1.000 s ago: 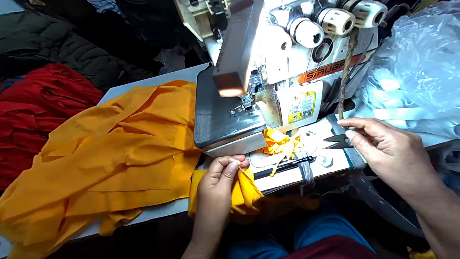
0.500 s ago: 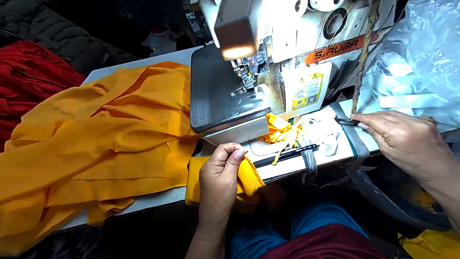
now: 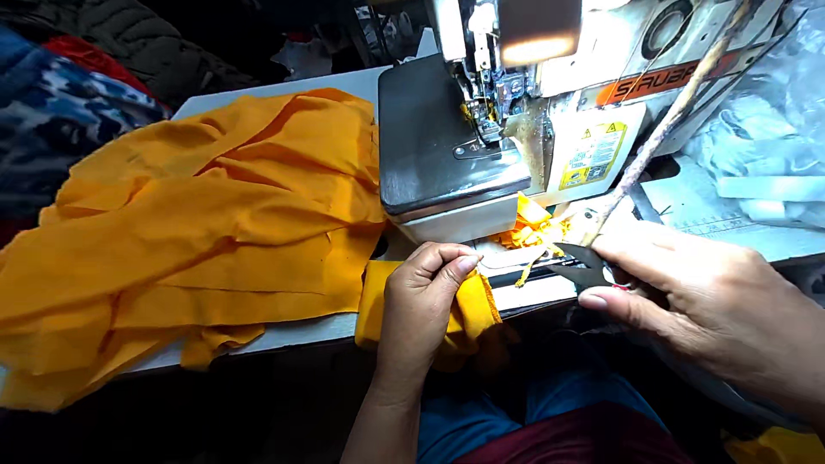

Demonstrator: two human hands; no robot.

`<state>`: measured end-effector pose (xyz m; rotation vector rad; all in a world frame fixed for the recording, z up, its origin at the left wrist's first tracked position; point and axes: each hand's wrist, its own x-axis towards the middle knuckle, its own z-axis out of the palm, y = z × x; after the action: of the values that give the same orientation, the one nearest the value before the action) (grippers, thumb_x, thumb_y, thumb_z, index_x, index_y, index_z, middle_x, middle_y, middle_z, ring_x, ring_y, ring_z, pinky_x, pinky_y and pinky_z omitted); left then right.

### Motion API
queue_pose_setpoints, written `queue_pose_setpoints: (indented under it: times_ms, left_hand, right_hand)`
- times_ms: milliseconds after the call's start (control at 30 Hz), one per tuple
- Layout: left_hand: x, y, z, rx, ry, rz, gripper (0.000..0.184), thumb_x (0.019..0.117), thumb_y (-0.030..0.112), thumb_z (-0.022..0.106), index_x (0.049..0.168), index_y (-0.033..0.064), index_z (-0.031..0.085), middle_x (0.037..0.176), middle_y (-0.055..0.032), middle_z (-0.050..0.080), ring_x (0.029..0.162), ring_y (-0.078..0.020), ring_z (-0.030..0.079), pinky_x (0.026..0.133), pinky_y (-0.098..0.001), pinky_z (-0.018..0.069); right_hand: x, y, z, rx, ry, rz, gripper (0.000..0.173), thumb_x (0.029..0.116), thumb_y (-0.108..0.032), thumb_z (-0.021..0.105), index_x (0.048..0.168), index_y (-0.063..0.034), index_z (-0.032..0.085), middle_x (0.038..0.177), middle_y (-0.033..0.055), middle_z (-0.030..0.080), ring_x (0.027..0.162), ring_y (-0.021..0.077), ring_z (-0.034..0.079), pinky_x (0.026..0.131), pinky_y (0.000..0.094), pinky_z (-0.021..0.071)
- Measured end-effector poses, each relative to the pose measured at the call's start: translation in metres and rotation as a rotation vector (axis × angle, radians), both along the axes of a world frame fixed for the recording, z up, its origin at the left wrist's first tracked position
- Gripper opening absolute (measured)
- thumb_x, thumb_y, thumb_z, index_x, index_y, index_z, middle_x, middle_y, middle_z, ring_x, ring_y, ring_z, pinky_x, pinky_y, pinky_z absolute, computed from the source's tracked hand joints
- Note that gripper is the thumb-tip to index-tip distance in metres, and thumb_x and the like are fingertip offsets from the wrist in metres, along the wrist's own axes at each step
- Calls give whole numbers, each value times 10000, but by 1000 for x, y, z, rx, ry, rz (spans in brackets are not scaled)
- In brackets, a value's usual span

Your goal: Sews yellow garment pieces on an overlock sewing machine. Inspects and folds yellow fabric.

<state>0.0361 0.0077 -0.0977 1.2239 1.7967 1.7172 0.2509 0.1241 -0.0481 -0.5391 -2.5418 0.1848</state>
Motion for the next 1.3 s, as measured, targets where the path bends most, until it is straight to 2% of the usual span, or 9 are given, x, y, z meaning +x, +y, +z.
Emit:
queue_pose_setpoints:
  times_ms: [133,300,367,467,633,800,900,1133,1300]
  left_hand:
    - [2,0,1,2,34,-14,112,950,49,664,900,97,752,901,51,682,812,2,644,720,-134,536]
    - [1,3,3,-6,3,-81,108,949,64,671,903,106,759,875,52,676,784,-8,637,691,-139,529]
    - [2,5,3,11,0,-98,110,948,54,669,895,99,754,866,46,676,776,-11,638,688,-141,531]
    - [4,8,2,56,55,-125,98,941,49,675,895,81,756,877,39,660,813,-10,626,711,-134,515]
    - [6,10,2,77,46,-101,93,947,53,674,901,77,751,853,37,664,778,-10,630,686,-135,519]
    - [6,10,2,98,59,-115,82,927,37,691,896,72,759,881,33,662,824,-10,630,720,-130,518]
    - [6,10,2,93,58,-122,85,922,39,697,892,77,766,890,32,669,858,-20,636,748,-140,521]
    - [8,10,1,95,95,-106,79,918,44,699,875,75,758,894,29,651,875,-17,623,751,-127,504]
    - [4,9,0,123,42,-132,95,935,34,676,886,72,748,904,32,653,881,-25,624,768,-139,513]
  right_hand:
    - [-13,-2,6,186,-116,13,392,971,-454,493,823,-133,662,678,-36,470,507,93,467,401,249,310]
    - [-22,2,14,163,-240,77,446,971,-482,466,725,-144,620,609,-35,458,481,116,478,401,281,335]
    - [-27,10,17,55,-312,86,464,969,-520,466,739,-161,651,577,-64,463,489,86,496,428,274,367]
    - [-36,18,26,-103,-402,104,421,970,-531,509,729,-212,639,566,-121,454,500,2,469,438,212,336]
    - [-42,22,39,-243,-491,106,415,958,-524,590,676,-223,638,555,-122,472,492,-10,461,429,210,306]
    - [-47,28,36,-163,-519,145,460,965,-544,551,687,-194,662,619,-89,514,586,29,518,509,247,358]
    - [-51,30,35,-126,-481,209,458,981,-506,544,663,-191,643,589,-105,480,540,-13,468,469,201,307]
    - [-53,34,28,-29,-387,300,441,976,-463,533,653,-184,646,572,-97,459,524,-4,463,456,207,284]
    - [-47,28,20,-45,-368,172,428,984,-472,517,671,-195,610,583,-85,452,530,53,487,459,258,326]
